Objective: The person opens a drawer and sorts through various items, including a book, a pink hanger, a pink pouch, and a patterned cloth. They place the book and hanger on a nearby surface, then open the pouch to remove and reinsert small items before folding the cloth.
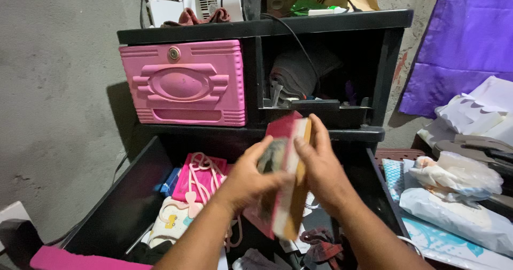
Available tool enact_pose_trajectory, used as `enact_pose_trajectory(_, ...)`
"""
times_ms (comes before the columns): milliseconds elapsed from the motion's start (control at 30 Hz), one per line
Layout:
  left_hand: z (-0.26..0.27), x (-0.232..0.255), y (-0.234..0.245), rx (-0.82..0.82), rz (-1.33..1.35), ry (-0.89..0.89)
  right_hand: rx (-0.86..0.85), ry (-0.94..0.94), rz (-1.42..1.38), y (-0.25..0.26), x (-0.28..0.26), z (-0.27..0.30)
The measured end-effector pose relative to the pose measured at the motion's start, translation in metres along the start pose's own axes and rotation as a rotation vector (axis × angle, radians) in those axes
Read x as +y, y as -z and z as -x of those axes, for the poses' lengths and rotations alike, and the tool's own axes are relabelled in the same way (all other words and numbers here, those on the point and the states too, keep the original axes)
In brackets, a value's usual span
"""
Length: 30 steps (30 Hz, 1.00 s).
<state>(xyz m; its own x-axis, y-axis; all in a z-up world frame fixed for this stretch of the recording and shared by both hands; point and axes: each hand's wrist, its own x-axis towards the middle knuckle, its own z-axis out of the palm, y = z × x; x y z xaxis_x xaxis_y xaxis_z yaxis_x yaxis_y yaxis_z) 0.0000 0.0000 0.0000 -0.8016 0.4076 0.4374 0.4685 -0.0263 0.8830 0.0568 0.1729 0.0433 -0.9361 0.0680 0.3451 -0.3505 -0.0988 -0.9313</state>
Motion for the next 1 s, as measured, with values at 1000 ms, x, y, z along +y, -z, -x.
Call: enact_pose_trajectory(1000,-0.023,0.009,-0.008,0.123,-0.089,0.15,0.586,0.223,-0.147,0.249,-0.056,0.031)
